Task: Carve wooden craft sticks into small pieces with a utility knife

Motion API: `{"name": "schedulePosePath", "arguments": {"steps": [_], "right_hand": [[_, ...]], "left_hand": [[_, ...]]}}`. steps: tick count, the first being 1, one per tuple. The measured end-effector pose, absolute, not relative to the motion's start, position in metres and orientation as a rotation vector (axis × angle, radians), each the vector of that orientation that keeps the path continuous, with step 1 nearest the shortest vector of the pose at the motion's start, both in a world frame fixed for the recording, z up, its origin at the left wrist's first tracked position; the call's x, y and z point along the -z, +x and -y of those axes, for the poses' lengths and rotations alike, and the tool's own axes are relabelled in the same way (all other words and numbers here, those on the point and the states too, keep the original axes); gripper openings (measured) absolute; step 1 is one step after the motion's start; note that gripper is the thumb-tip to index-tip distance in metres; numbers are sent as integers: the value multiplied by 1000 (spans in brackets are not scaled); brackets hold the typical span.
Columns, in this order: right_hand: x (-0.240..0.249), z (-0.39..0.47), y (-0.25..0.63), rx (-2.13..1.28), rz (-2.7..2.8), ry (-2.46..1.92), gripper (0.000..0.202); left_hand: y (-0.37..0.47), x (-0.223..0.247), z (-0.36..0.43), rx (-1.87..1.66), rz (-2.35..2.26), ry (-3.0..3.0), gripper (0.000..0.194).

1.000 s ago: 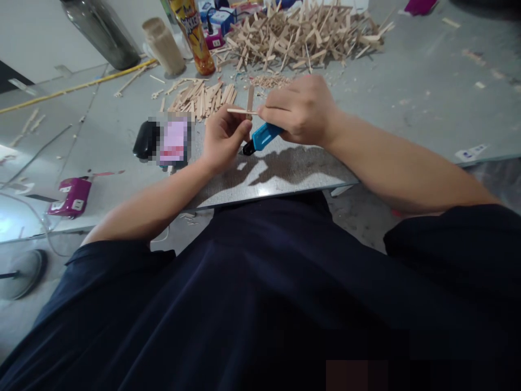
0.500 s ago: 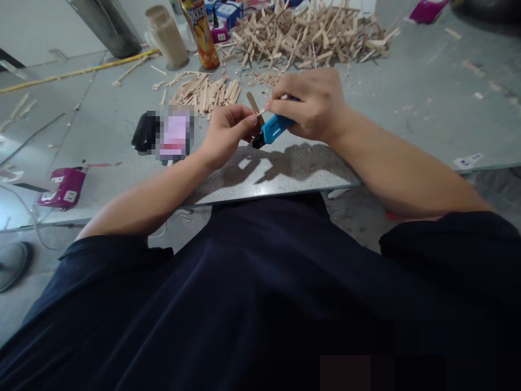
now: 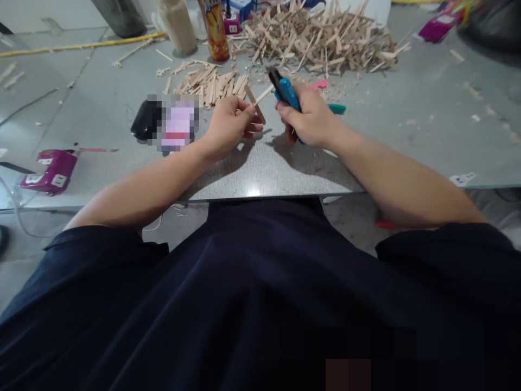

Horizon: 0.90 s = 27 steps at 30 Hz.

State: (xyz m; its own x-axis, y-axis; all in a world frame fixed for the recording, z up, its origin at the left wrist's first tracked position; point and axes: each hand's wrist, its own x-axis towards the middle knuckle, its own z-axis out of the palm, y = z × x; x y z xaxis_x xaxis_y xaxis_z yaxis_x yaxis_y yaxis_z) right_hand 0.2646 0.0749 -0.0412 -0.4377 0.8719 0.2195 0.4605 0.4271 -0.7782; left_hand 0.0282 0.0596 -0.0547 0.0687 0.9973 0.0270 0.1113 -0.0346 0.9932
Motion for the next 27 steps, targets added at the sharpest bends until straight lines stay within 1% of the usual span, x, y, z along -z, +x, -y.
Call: {"name": "schedulePosePath", "arguments": {"steps": [3, 7, 13, 15, 19, 27], "right_hand": [[43, -73, 263, -692, 2165, -1147, 63], [46, -68, 263, -512, 2229, -1154, 62], [44, -58, 256, -447, 2291, -1192, 39], [42, -54, 254, -432, 2300, -1205, 35], [38, -50, 253, -406, 2292, -1220, 37], [41, -51, 257, -346, 2265, -1189, 46]], "left_hand": [[29, 48, -55, -1160, -1253, 1302, 23], [32, 42, -51, -1204, -1274, 1282, 15], [38, 32, -40, -1206, -1310, 1277, 15], [39, 30, -36, -1200, -1335, 1292, 13], [40, 28, -32, -1227, -1351, 1328, 9], [34, 37, -38, -1326, -1227, 1359, 21]]}}
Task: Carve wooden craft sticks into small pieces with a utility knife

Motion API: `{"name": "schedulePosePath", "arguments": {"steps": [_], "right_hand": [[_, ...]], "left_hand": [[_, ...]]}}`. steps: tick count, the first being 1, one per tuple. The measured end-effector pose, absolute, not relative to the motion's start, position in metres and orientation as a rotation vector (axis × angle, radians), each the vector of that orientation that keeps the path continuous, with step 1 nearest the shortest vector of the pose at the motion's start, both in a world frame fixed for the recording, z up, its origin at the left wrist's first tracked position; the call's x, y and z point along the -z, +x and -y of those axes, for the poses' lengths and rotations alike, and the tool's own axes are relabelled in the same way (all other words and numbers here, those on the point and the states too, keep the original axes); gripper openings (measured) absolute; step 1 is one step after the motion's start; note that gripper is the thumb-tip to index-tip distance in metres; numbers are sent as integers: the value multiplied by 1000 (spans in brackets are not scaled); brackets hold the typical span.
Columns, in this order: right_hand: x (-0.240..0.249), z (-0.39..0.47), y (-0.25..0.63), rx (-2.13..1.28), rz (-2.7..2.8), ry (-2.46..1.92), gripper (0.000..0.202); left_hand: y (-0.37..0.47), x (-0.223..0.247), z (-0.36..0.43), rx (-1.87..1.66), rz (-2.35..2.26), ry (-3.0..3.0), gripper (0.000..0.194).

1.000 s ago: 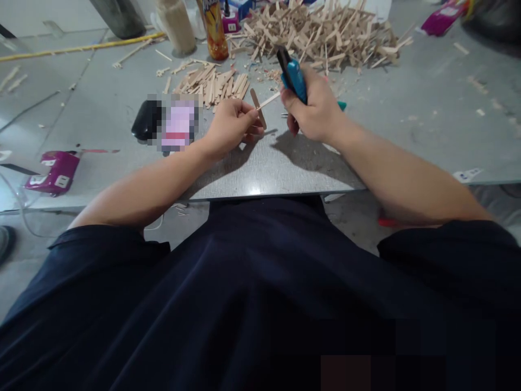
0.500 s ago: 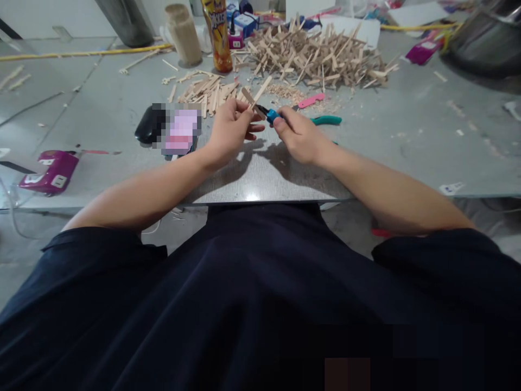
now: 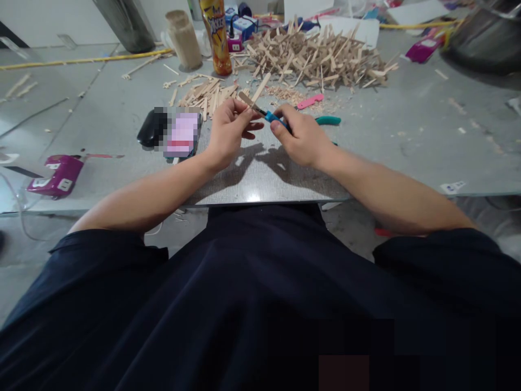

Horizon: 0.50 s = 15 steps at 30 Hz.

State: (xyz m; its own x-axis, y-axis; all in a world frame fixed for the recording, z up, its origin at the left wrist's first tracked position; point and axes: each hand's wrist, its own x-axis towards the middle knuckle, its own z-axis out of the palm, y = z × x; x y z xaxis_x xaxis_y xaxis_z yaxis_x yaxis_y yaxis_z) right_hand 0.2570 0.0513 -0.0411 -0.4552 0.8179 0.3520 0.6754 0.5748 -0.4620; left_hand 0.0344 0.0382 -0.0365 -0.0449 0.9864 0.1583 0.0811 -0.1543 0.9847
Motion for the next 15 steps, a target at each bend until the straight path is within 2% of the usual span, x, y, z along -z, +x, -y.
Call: {"name": "schedulePosePath", "arguments": {"steps": [7, 15], "right_hand": [[41, -52, 256, -323, 2285, -1198, 47], [38, -54, 256, -301, 2316, -1205, 41]], "left_hand": [[31, 46, -45, -1429, -1132, 1440, 25], [24, 48, -48, -1368, -1207, 1504, 32]]}}
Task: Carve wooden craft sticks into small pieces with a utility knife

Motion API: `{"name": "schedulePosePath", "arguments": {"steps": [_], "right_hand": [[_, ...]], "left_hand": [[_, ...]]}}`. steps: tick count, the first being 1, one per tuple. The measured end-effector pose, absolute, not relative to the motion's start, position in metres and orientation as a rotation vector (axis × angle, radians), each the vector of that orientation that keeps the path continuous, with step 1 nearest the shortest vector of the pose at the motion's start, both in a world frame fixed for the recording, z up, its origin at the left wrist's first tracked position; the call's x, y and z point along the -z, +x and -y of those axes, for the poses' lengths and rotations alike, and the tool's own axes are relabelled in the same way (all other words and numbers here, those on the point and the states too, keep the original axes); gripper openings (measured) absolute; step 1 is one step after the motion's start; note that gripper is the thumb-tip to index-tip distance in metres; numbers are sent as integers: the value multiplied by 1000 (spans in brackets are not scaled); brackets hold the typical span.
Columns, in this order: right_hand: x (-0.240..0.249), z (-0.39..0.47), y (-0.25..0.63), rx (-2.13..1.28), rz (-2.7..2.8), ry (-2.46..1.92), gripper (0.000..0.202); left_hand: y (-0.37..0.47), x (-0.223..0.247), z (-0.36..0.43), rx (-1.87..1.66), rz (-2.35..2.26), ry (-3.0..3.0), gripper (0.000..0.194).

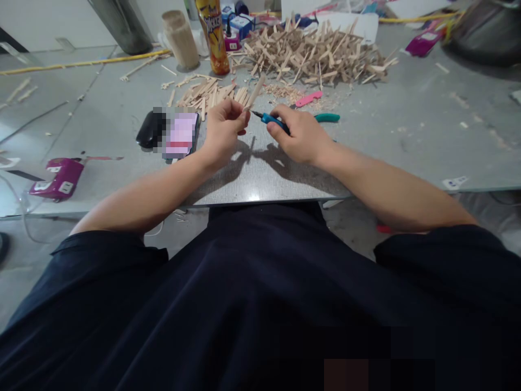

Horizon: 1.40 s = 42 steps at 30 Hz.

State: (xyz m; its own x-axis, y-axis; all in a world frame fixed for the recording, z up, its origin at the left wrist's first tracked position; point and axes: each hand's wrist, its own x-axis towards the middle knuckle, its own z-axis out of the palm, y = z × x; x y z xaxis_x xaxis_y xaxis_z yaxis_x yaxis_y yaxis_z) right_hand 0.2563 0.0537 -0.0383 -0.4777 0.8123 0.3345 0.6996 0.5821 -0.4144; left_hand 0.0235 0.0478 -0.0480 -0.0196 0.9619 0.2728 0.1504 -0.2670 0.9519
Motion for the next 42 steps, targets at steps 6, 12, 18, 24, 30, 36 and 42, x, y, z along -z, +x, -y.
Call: {"name": "schedulePosePath", "arguments": {"steps": [6, 12, 18, 24, 30, 36, 42], "right_hand": [[40, -55, 257, -272, 2336, -1210, 46], [38, -48, 253, -263, 2387, -1293, 34], [40, -44, 249, -278, 2391, -1301, 31], [39, -42, 248, -286, 2386, -1302, 33], [27, -39, 250, -234, 2375, -1264, 33], [36, -49, 257, -294, 2332, -1257, 45], [36, -50, 259, -294, 2310, -1226, 59]], "left_hand": [[21, 44, -47, -1249, -1290, 1541, 45], [19, 51, -50, -1281, -1200, 1530, 33], [18, 53, -52, -1318, -1147, 1571, 46], [19, 56, -53, -1346, -1149, 1580, 54], [22, 46, -45, -1346, -1127, 1501, 26], [23, 40, -40, -1299, -1284, 1483, 31], [22, 43, -44, -1341, -1287, 1483, 31]]}}
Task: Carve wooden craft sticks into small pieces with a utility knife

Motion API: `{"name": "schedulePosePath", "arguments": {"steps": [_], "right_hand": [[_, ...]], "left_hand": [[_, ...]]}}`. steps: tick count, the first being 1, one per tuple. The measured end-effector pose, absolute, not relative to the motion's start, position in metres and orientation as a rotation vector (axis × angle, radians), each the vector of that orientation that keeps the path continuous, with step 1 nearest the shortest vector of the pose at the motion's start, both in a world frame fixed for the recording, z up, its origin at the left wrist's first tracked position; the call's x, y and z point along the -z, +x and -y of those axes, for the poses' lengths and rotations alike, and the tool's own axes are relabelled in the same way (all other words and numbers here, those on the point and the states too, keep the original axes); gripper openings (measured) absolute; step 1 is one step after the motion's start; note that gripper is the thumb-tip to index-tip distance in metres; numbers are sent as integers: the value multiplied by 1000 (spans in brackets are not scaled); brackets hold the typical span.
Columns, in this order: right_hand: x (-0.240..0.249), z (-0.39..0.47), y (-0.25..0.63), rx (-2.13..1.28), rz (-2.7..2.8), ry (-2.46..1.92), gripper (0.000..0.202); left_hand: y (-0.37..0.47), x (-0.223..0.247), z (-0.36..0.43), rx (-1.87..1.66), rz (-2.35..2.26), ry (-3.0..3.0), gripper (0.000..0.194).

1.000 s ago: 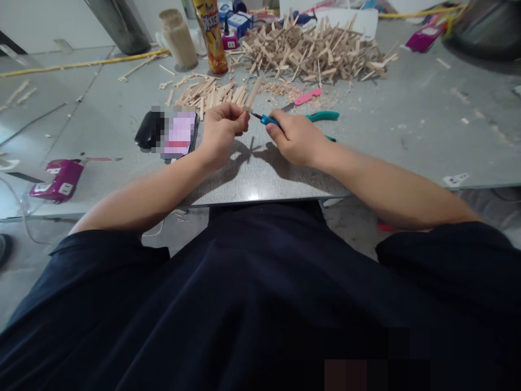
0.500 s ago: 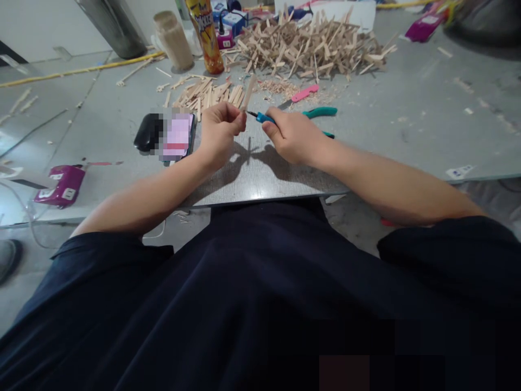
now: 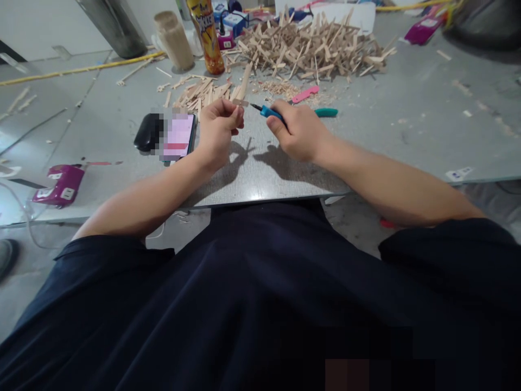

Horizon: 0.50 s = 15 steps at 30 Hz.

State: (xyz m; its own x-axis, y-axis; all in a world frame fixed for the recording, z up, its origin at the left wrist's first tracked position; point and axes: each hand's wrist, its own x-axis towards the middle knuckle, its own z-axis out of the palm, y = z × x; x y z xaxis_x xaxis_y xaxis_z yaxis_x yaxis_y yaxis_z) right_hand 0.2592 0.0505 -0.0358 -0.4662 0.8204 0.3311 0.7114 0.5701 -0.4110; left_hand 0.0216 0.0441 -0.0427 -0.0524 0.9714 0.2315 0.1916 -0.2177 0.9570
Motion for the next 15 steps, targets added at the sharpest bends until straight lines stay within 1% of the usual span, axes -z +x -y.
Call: {"name": "schedulePosePath", "arguments": {"steps": [3, 5, 9, 15], "right_hand": [[32, -46, 258, -273, 2324, -1230, 56], [30, -44, 257, -270, 2329, -1235, 55], [30, -42, 257, -296, 2333, -1246, 54], [34, -47, 258, -271, 2341, -1206, 61]], "left_hand": [[24, 44, -44, -1365, -1291, 1483, 26], [24, 43, -44, -1383, -1254, 1474, 27], [24, 43, -43, -1380, -1207, 1497, 33], [27, 51, -55, -1464, -1124, 1458, 47]]}}
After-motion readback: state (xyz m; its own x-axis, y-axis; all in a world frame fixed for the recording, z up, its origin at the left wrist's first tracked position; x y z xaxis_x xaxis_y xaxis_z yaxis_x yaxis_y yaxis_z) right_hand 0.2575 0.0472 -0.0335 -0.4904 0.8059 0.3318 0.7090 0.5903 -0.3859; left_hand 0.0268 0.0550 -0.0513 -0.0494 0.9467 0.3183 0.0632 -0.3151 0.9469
